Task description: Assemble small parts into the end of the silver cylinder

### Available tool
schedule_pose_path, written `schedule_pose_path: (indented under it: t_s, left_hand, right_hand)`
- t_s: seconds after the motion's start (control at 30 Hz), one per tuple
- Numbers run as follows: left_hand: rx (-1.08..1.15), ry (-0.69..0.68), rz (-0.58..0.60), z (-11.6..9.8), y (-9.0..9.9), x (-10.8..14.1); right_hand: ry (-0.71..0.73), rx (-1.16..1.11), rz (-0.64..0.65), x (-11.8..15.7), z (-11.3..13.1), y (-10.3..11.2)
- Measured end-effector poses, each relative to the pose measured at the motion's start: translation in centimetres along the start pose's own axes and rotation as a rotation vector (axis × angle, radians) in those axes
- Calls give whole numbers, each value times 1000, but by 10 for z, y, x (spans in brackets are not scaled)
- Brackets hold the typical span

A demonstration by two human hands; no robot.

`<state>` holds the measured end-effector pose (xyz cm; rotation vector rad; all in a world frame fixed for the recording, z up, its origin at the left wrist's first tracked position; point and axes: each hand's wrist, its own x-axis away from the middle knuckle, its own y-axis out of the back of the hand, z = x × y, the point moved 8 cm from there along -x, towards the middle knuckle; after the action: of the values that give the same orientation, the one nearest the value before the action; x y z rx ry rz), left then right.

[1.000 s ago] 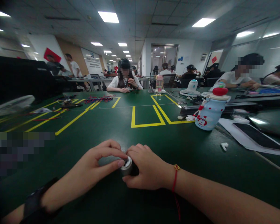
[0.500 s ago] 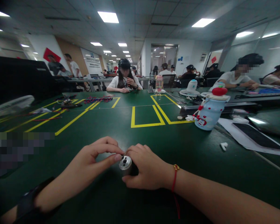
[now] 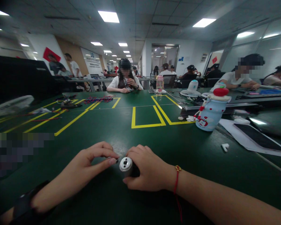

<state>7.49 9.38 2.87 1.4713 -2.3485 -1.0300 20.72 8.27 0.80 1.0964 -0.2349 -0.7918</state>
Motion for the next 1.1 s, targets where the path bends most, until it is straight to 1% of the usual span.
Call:
schedule_pose_path:
  t_s: [0.1,0.27,0.33,0.5,0.67,0.87,1.0,1.03,1.1]
  left_hand:
    - [-10,1,27,8,-3,3]
    - [-4,4,134,24,-17,15]
    - [-14,10,149,28,-20,18]
    - [-37,-8,147,27,-22,17]
    - [-76,-16,134,23,-22,15]
    - [-109,1,156,24,-24,15]
    - [-45,10,152,24,-20,13]
    - [-24,15,139,25,-15,12]
    - [2,71,58,32,1,8]
  right_hand:
    - [3,0,5,0,1,0]
    - [18,-14,-2,0,2,1]
    - [22,-17,0,0,2,1]
    - [17,-14,17,0,2,0]
    - [22,-30,8,1,3,1]
    - [9,-45,4,1,2,2]
    - [7,-51,3,1,3,3]
    - [6,-49,5,0,3,3]
    - [3,-42,11,0,2,3]
